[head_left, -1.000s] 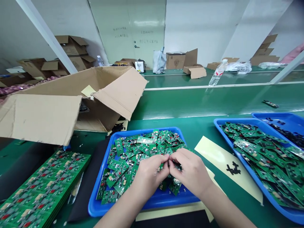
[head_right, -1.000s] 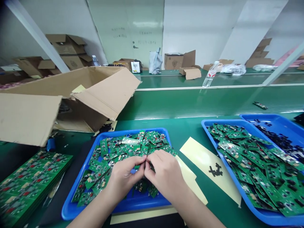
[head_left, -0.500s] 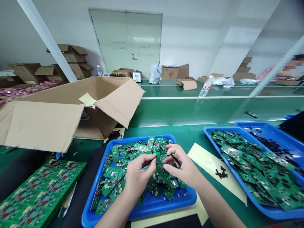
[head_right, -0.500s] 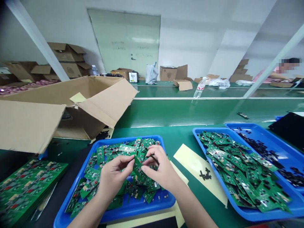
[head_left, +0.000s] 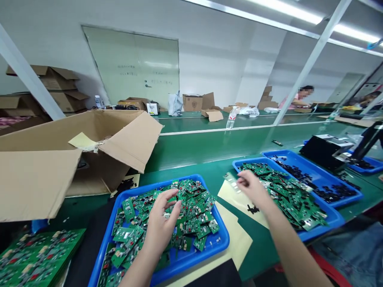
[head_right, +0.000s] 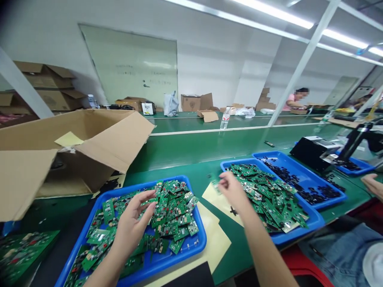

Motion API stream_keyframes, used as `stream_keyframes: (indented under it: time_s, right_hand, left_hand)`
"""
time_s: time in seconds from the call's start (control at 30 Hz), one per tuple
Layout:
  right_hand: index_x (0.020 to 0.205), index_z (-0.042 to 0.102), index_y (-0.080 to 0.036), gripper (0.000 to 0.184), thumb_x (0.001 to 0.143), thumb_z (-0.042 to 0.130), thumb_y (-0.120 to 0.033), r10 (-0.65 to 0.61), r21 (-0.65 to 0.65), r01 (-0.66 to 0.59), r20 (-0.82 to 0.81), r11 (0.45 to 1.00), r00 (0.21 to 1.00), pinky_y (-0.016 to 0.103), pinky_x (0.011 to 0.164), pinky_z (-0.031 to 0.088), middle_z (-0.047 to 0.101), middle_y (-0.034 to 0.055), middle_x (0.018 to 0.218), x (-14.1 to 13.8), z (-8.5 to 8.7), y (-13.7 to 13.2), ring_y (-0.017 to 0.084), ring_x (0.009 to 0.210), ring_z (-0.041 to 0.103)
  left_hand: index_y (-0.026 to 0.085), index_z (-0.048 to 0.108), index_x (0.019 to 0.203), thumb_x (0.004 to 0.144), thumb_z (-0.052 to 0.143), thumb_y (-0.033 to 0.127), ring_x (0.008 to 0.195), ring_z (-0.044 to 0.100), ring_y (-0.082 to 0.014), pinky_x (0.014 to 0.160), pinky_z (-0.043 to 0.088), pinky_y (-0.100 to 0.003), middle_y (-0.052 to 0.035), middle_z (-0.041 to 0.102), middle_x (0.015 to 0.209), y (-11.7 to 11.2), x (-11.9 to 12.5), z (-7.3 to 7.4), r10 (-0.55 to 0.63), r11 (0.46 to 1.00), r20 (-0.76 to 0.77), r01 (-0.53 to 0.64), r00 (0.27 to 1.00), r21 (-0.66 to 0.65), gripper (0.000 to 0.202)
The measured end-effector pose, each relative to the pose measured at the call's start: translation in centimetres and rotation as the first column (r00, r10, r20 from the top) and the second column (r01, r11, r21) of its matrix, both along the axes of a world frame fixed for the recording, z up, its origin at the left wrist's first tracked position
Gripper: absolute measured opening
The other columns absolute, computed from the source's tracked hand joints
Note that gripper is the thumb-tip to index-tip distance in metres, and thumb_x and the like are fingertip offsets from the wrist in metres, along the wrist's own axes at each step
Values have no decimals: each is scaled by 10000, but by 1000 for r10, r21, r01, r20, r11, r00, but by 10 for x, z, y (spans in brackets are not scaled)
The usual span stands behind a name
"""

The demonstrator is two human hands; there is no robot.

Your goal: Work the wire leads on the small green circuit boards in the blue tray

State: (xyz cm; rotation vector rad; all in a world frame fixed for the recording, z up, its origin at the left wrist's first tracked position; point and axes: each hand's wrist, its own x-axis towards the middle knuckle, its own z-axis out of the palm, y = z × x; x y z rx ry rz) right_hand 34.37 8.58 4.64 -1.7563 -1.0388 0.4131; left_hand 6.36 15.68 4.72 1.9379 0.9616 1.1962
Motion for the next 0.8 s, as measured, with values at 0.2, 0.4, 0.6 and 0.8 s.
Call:
stream_keyframes:
  time_s: [0.2,0.4,0.6,0.8]
  right_hand:
    - [678,404,-243,263,531,607,-166,-458,-117,467,94,877,884,517,808,402,488,-12,545,107,2,-16,329,772,593]
    - [693,477,-217,221,562,654,-234,-444,-47,443,-18,895,896,549,979,320,617,136,844,110,9,-19,395,1122,491]
    - [960,597,-183,500,750,502,-627,107,128,-66,-353,990,930,427,875,501,674,132,995,52,15,-6,268,971,641]
    - [972,645,-149,632,746,494,-720,474,264,-395,-528,880,704,461,844,513,697,139,934,-9,14,24,251,845,678]
  left_hand:
    - [208,655,961,826,496,300,988,620,-239,770,561,-371,-94,637,1022,7,-3,1,32,999,-144,-29,989,18,229]
    - [200,643,957,823,485,261,976,620,-250,821,526,-400,-90,633,1012,10,1,6,34,997,-418,-3,908,75,216]
    - [152,631,999,832,523,242,1045,584,-290,859,478,-394,-135,617,1036,22,34,29,24,999,-723,9,690,41,218]
    - [112,615,990,868,553,257,1015,586,-262,845,482,-429,-129,611,1051,48,61,21,32,987,-793,-142,609,-69,199]
